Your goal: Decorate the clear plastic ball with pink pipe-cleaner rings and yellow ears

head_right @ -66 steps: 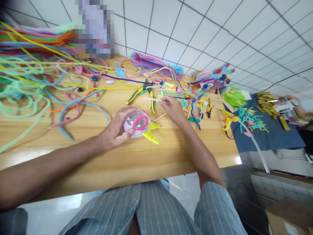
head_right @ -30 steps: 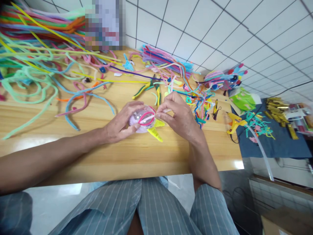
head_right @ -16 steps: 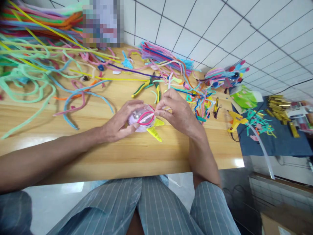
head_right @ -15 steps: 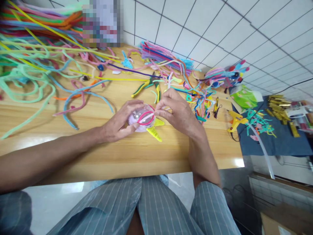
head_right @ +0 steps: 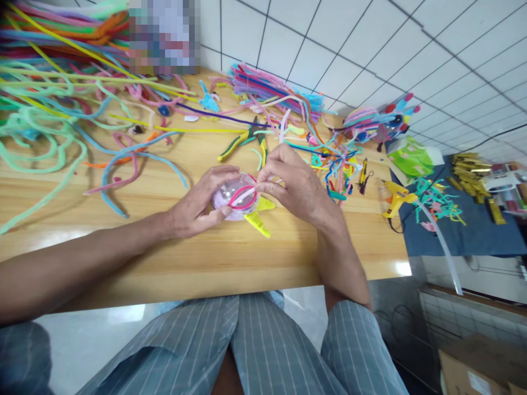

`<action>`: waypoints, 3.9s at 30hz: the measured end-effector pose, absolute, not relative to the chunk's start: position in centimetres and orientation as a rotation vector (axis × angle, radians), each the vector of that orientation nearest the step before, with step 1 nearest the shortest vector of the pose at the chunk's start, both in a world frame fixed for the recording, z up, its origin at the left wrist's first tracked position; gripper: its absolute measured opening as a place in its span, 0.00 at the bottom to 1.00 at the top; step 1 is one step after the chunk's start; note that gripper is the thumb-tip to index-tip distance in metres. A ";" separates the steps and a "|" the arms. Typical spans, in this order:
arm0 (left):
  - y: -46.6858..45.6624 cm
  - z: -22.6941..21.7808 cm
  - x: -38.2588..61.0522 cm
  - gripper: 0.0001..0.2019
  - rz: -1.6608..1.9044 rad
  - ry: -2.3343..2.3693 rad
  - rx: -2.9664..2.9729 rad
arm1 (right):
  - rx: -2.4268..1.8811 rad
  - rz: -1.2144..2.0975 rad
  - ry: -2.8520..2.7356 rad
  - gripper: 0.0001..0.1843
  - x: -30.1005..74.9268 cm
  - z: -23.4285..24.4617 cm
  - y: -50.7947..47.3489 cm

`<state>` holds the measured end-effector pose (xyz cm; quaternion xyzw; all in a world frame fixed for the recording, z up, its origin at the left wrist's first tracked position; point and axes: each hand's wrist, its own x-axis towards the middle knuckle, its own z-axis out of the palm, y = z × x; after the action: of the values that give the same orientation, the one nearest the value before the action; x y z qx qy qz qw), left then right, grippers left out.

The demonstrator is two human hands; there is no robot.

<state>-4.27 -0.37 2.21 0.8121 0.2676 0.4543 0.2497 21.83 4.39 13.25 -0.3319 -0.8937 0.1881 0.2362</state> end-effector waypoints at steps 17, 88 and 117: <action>-0.8 2.4 -3.8 0.25 1.293 0.770 2.166 | -0.962 0.494 -2.381 0.15 20.9 12.7 3.7; -1.3 3.7 -3.0 0.21 1.419 0.773 2.024 | -0.975 0.336 -2.217 0.03 19.4 9.8 0.8; -1.6 3.5 -3.5 0.25 1.328 0.818 2.107 | -0.974 0.372 -2.180 0.05 19.6 10.0 0.8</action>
<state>-3.47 -1.64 3.51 0.7767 0.3014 0.4897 0.2570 19.62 0.75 10.01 -0.3768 -0.8436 0.1440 0.3545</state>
